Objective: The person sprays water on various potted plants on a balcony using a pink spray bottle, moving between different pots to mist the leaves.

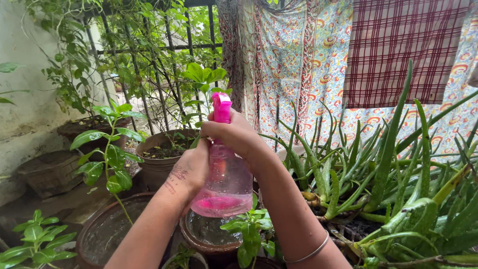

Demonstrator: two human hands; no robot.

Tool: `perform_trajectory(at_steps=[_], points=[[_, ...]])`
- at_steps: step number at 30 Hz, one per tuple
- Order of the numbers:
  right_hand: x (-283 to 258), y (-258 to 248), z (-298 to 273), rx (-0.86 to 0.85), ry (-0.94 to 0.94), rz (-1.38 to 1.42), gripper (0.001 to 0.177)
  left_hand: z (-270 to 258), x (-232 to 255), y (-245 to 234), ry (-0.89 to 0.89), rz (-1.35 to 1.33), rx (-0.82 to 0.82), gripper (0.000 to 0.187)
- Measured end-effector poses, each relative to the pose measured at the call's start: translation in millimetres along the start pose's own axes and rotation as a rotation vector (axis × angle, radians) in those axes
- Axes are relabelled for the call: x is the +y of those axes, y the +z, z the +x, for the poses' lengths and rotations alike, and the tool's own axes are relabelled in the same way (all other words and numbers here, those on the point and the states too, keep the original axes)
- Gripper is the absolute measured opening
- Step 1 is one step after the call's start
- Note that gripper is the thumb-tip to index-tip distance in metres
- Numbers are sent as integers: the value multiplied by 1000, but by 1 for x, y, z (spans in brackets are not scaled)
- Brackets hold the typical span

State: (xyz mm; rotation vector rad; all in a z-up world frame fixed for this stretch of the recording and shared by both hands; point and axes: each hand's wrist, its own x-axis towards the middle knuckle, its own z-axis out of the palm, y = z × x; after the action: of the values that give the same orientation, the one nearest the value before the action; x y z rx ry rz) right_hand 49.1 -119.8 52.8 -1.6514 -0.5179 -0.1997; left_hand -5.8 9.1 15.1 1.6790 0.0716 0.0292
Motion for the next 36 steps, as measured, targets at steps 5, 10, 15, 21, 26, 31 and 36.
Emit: perform_trajectory(at_steps=[5, 10, 15, 21, 26, 31, 36], points=[[13, 4, 5, -19, -1, -104, 31, -5, -1, 0, 8, 12, -15, 73], [22, 18, 14, -30, -20, -67, 29, 12, -14, -19, 74, 174, 17, 81], [23, 31, 17, -27, -65, 29, 30, 24, -16, -34, 147, 330, 92, 81], [23, 27, 11, -35, -36, 19, 30, 28, -25, -36, 199, 135, -80, 73], [10, 15, -3, 6, 53, 228, 35, 19, -16, -29, -23, -184, -235, 64], [11, 1, -5, -31, 25, 211, 41, 15, -15, -10, -36, -300, -346, 70], [26, -14, -8, -65, 52, 167, 40, 14, -23, 13, -72, -252, -330, 70]])
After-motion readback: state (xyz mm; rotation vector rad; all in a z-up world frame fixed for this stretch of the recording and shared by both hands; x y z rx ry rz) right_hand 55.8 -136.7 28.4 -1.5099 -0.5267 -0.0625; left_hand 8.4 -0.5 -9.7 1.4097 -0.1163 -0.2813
